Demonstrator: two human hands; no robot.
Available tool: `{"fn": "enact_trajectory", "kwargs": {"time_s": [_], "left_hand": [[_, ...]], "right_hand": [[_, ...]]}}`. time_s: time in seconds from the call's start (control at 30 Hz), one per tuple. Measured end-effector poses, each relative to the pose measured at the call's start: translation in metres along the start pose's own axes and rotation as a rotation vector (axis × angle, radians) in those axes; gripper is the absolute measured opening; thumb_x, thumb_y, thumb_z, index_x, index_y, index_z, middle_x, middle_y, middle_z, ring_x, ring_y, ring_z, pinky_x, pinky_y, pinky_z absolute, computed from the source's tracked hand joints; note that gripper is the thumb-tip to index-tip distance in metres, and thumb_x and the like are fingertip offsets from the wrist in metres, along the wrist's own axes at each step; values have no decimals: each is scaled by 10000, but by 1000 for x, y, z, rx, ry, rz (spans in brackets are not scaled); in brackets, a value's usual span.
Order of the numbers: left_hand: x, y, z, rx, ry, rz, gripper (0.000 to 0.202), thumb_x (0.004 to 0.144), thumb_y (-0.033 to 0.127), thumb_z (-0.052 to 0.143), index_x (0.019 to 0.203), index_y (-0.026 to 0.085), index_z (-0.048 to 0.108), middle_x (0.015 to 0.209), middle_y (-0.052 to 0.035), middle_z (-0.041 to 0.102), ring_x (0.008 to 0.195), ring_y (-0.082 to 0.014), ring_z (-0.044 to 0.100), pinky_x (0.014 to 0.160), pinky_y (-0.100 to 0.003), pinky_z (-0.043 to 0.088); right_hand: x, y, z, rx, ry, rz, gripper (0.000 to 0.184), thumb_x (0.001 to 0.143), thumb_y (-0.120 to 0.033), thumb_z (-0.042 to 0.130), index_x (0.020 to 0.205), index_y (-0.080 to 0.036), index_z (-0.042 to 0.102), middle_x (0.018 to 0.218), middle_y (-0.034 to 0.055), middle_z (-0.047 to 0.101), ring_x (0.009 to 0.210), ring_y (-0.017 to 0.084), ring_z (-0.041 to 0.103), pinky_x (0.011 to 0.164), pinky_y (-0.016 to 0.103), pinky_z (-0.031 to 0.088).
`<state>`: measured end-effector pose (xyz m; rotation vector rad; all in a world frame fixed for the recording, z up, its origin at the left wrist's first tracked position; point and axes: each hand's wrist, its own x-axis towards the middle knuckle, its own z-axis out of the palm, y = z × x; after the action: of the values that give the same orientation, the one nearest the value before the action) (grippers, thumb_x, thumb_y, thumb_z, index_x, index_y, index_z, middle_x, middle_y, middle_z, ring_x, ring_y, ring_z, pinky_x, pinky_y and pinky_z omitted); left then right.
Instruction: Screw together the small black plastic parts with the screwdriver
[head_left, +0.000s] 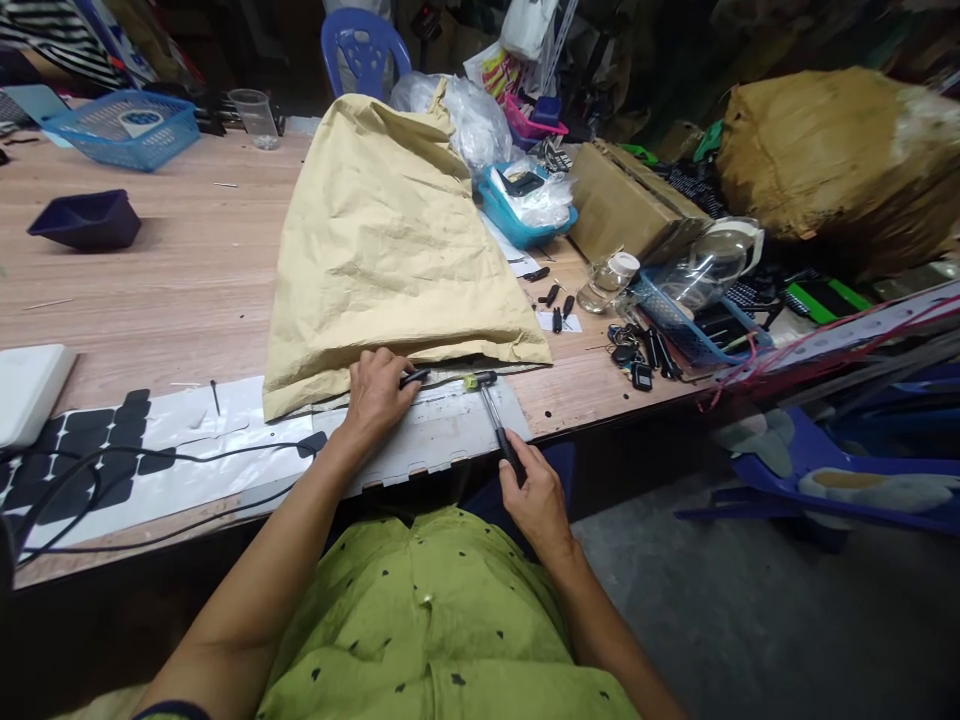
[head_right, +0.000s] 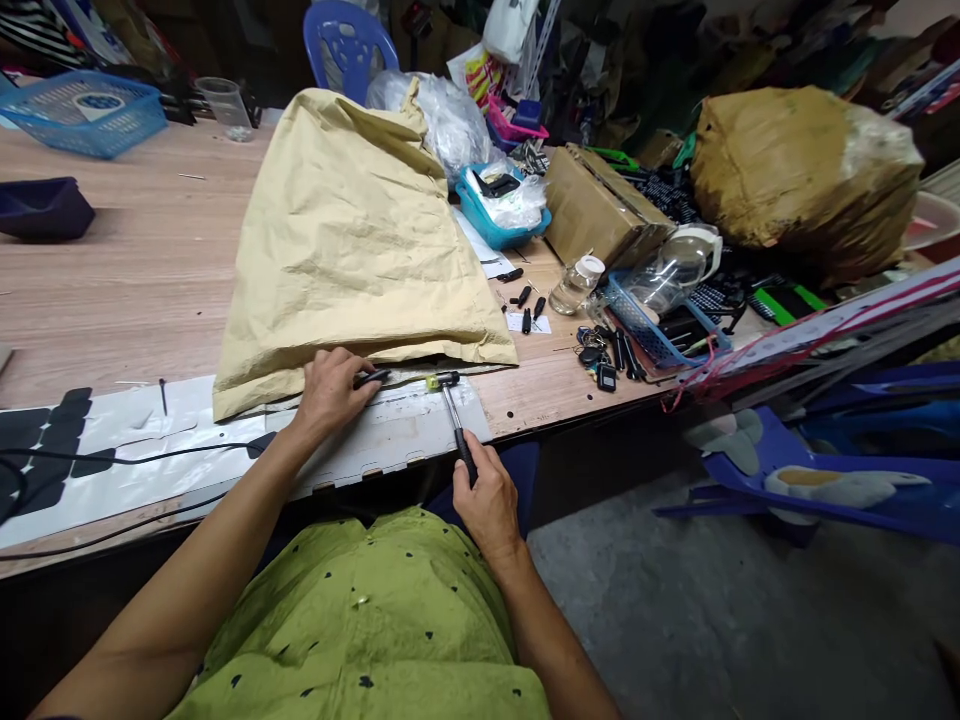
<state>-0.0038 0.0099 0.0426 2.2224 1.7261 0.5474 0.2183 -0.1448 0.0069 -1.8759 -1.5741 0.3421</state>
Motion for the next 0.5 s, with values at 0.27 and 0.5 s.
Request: {"fn": "enact_trajectory", "kwargs": {"time_s": [0.27,0.5], "left_hand": [[-22,6,19,-195,-97,128,148,853,297,693,993,253,715,961,-41,686,974,-259,558,887,-396,429],[-20,-2,20,-271,-109,108,198,835,281,682,1011,265,771,909,-30,693,949,-249,573,891,-396,441]], "right_hand": [[2,9,2,81,-3,-9,451,879,-298,561,1299,-209,700,1183,103,760,1077,256,723,967,373,589],[2,17,2,249,-6,8,442,885,-342,594,1289,-208,714,1221,108,753,1101,262,719,970,387,594]]}}
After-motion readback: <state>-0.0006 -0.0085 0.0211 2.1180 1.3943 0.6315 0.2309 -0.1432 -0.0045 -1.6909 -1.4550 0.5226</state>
